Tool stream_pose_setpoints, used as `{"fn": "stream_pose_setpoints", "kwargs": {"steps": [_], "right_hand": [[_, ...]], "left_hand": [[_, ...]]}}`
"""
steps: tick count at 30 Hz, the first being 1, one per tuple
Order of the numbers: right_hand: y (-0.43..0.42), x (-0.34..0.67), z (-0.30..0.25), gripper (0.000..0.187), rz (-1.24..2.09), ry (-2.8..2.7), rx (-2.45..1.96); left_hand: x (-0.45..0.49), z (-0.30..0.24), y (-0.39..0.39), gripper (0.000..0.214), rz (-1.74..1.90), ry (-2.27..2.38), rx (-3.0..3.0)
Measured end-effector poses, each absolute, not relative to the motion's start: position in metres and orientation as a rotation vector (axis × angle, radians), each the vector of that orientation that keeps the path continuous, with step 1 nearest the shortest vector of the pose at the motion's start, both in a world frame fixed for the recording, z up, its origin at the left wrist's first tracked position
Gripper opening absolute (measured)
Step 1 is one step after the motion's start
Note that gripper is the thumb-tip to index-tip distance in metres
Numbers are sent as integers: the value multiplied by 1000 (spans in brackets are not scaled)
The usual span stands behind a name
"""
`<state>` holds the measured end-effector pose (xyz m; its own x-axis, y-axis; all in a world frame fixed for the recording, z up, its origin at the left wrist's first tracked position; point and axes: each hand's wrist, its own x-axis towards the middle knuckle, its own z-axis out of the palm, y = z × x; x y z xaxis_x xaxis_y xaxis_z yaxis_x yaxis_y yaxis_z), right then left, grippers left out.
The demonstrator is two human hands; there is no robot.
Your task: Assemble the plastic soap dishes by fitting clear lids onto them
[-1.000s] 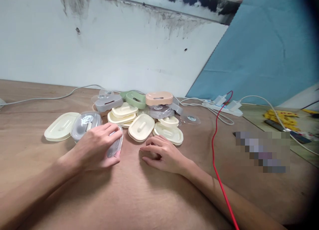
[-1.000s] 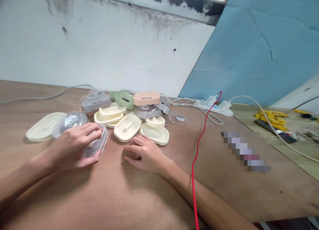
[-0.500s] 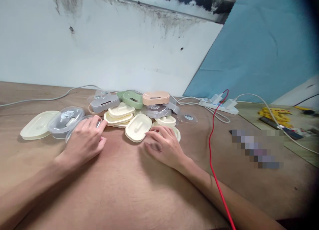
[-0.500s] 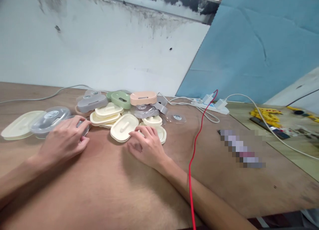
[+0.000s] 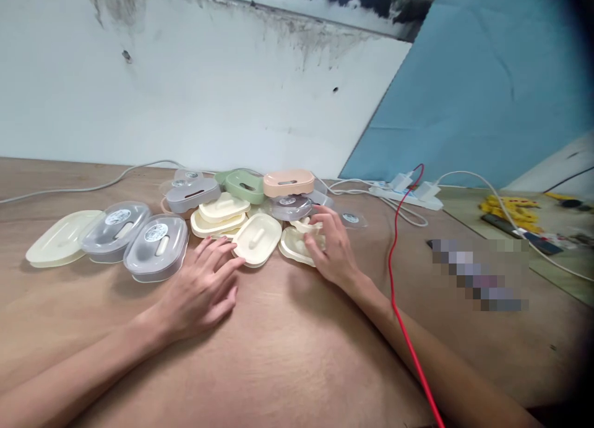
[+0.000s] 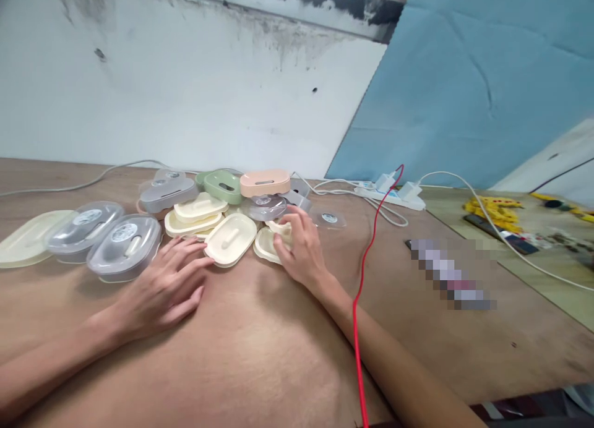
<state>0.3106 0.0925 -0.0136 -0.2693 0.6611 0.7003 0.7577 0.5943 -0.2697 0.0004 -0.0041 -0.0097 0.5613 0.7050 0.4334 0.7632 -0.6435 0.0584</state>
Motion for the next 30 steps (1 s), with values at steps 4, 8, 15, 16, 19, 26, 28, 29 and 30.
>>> {"fn": "stream_pose_setpoints", "kwargs": {"steps": [4, 8, 15, 16, 19, 26, 28, 29, 30], "right_hand": [[123, 344, -18, 17, -147, -1739, -1196], [142, 376, -20, 28, -145, -1688, -1302], [128, 359, -13, 20, -200, -1888, -1116], [125, 353, -14, 19, -193, -1949, -1089], [121, 341, -19, 24, -116, -2116, -1051], [119, 341, -22, 36, -160, -2263, -1103], [118, 340, -18, 39, -191, -2301, -1131], [118, 340, -16, 41, -204, -2323, -1141], [118, 339, -14, 42, -214, -2346, -1145]], "left_hand": [[-4, -13, -1, 46, -676, -1282, -2719], [-8, -7, -2, 43, -741, -1279, -2744], [-7, -7, 0, 42, -783, -1295, -2752], [-7, -8, 0, 42, -782, -1299, -2752], [-6, -8, 0, 41, -777, -1306, -2752], [-6, -7, 0, 39, -796, -1319, -2752], [-5, -8, 1, 39, -786, -1320, -2757], [-5, -9, 1, 39, -781, -1320, -2759], [-5, -10, 1, 39, -778, -1320, -2761]]}}
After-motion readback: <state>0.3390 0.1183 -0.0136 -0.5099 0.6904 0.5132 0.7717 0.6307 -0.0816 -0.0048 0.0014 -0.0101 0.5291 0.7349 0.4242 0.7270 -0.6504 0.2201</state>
